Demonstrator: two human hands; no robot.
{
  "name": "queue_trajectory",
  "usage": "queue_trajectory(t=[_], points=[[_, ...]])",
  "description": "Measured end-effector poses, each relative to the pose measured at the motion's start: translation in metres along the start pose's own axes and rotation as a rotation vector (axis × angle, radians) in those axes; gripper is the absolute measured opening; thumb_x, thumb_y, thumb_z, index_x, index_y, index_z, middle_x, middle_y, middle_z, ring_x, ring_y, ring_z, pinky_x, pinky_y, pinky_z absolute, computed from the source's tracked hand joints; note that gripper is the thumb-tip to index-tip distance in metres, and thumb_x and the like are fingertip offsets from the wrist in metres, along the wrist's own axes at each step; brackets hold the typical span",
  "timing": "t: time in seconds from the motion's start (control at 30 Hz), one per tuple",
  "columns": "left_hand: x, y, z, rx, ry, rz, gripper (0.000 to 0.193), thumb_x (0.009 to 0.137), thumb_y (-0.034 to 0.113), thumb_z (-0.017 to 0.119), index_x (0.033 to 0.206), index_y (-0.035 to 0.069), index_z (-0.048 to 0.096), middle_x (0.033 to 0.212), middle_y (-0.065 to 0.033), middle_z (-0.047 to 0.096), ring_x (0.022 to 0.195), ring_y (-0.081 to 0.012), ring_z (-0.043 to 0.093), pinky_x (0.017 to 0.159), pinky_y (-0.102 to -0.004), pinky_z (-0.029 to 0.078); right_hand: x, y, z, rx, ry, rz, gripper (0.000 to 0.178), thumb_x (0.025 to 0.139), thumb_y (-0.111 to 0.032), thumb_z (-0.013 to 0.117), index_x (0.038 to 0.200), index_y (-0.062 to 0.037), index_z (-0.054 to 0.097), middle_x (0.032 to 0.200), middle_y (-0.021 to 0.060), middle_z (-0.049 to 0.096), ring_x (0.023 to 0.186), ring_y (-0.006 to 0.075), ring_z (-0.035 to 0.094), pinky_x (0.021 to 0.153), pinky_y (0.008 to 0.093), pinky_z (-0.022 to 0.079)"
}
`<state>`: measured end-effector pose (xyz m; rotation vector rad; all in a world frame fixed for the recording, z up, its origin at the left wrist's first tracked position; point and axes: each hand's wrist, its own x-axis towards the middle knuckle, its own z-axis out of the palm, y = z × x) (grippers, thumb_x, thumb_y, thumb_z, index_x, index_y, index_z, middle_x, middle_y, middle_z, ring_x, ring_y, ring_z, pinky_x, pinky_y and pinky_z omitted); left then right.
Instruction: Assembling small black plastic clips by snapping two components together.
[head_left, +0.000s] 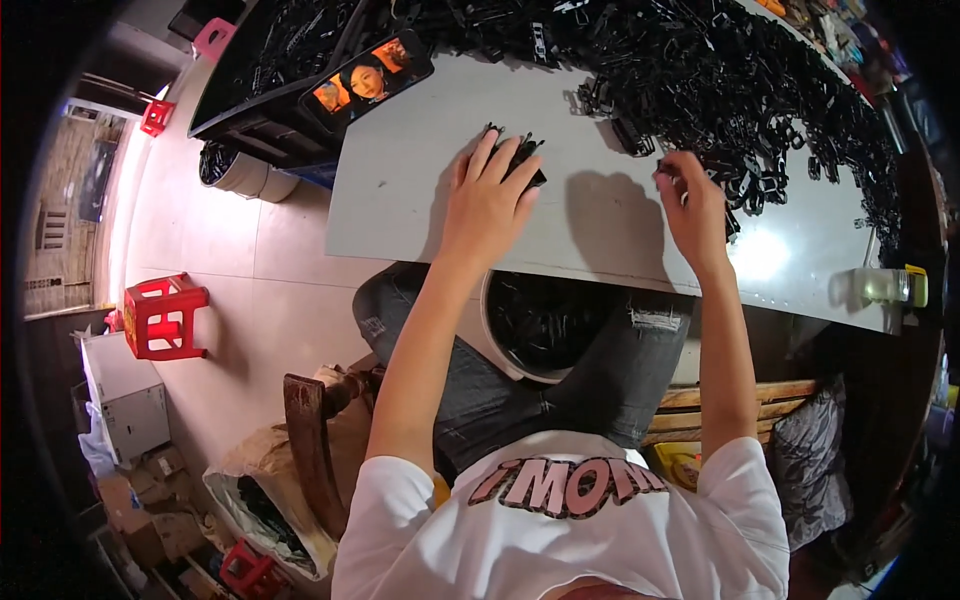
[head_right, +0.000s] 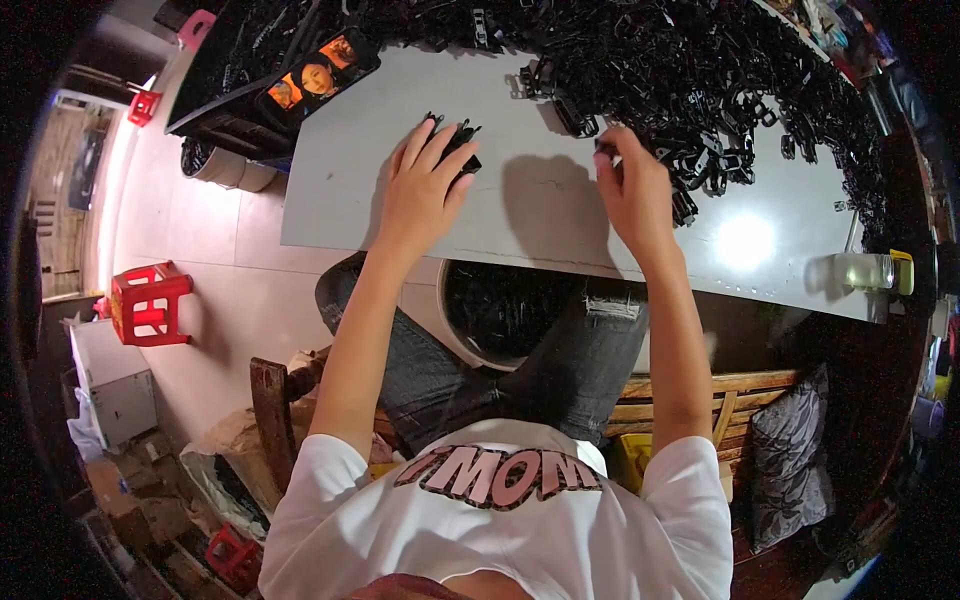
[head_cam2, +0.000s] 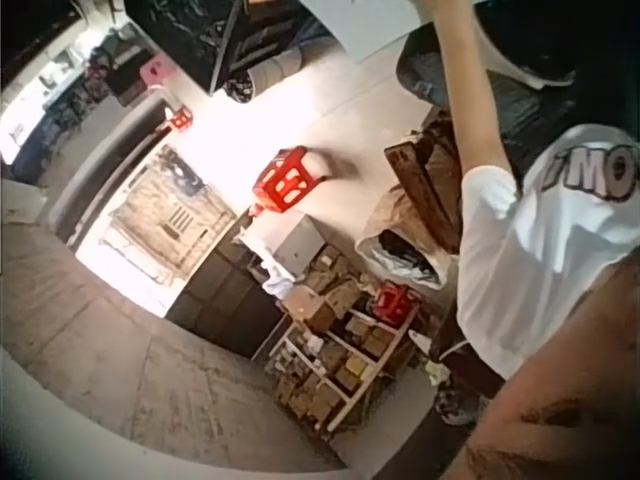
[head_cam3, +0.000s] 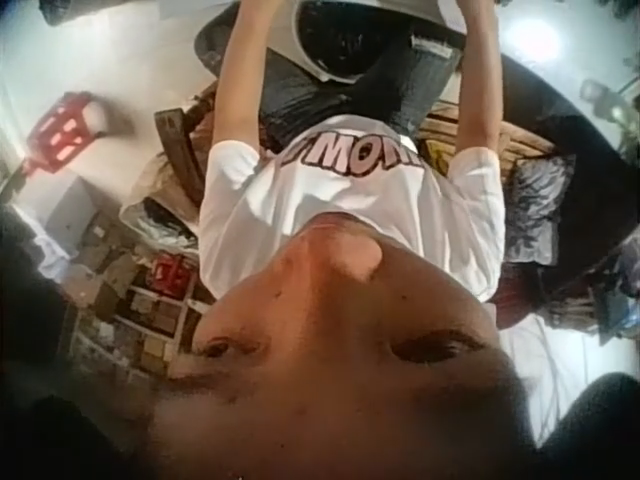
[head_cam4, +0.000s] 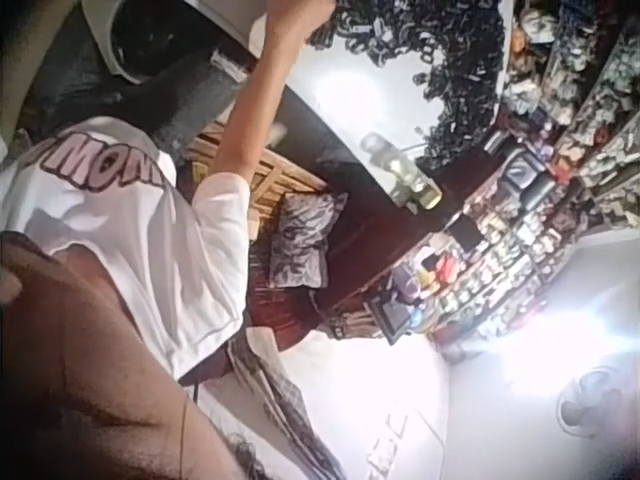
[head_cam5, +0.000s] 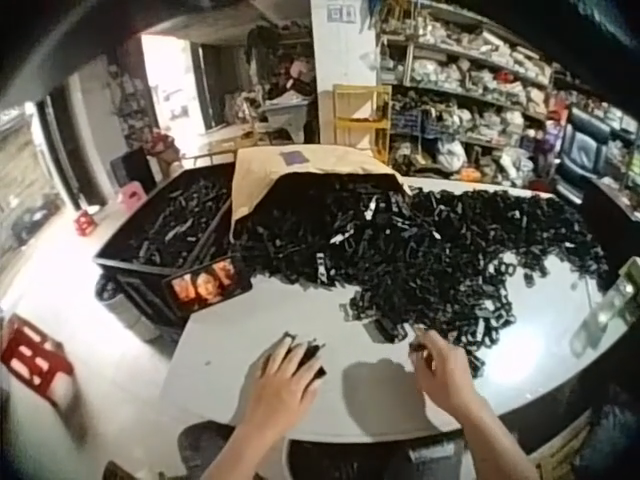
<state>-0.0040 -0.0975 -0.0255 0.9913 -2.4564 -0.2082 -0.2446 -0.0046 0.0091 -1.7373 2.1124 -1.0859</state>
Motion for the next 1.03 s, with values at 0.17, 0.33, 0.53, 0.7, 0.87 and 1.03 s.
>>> queue_trajectory(t=[0.17,0.33,0.53,0.7,0.87,1.03], points=[[0.005,0.007,-0.001,-0.063,0.034,0.011,0.032,0.083,0.020,0.063,0.114,0.015,0.060,0.134,-0.0113,0.044,0.130,-0.0305,0.034,0.105,-0.0502,0.028,-0.024,-0.003,-0.003,0.515,-0.267,0.193,0.021,0.094,-0.003,0.047,0.114,-0.0066,0.049,0.078,-0.0006,0.057,0.056,0.0035,0.040,0.049,0.0183,0.032],[0.002,0.002,-0.007,-0.040,0.093,0.052,0.032,0.077,0.015,0.067,0.109,0.015,0.063,0.134,-0.0114,0.044,0.127,-0.0311,0.036,0.104,-0.0470,0.029,-0.031,-0.023,-0.006,0.734,-0.466,0.403,0.033,0.097,-0.009,0.042,0.130,-0.0133,0.046,0.075,-0.0012,0.055,0.056,0.0030,0.040,0.049,0.0171,0.030],[0.001,0.010,-0.010,-0.061,0.209,0.091,0.033,0.078,0.014,0.067,0.110,0.016,0.064,0.121,-0.0103,0.049,0.114,-0.0301,0.043,0.096,-0.0435,0.036,-0.037,-0.006,0.000,0.703,-0.422,0.401,0.030,0.093,-0.005,0.050,0.122,-0.0101,0.055,0.076,-0.0014,0.053,0.057,0.0038,0.042,0.049,0.0179,0.033],[-0.010,0.037,-0.013,-0.220,0.243,0.069,0.035,0.077,0.013,0.068,0.112,0.012,0.062,0.098,-0.0080,0.051,0.091,-0.0270,0.048,0.082,-0.0396,0.040,-0.041,-0.003,0.009,0.365,-0.248,0.163,0.018,0.089,-0.002,0.057,0.106,-0.0034,0.062,0.078,-0.0005,0.054,0.058,0.0050,0.044,0.050,0.0200,0.037],[-0.014,0.060,-0.010,-0.626,0.274,-0.007,0.030,0.079,0.011,0.066,0.108,0.005,0.060,0.085,-0.0074,0.053,0.076,-0.0234,0.049,0.071,-0.0343,0.042,-0.044,-0.009,0.018,0.453,-0.076,0.317,0.009,0.085,-0.002,0.063,0.093,-0.0002,0.060,0.070,0.0012,0.058,0.063,0.0038,0.050,0.053,0.0202,0.038],[-0.021,0.061,-0.002,-0.858,0.164,-0.188,0.028,0.081,0.014,0.066,0.107,0.005,0.057,0.087,-0.0066,0.058,0.074,-0.0180,0.051,0.070,-0.0304,0.044,-0.057,-0.018,0.024,0.144,0.165,0.295,0.022,0.083,-0.016,0.071,0.096,-0.0044,0.058,0.072,0.0020,0.063,0.065,0.0092,0.057,0.065,0.0263,0.049]])
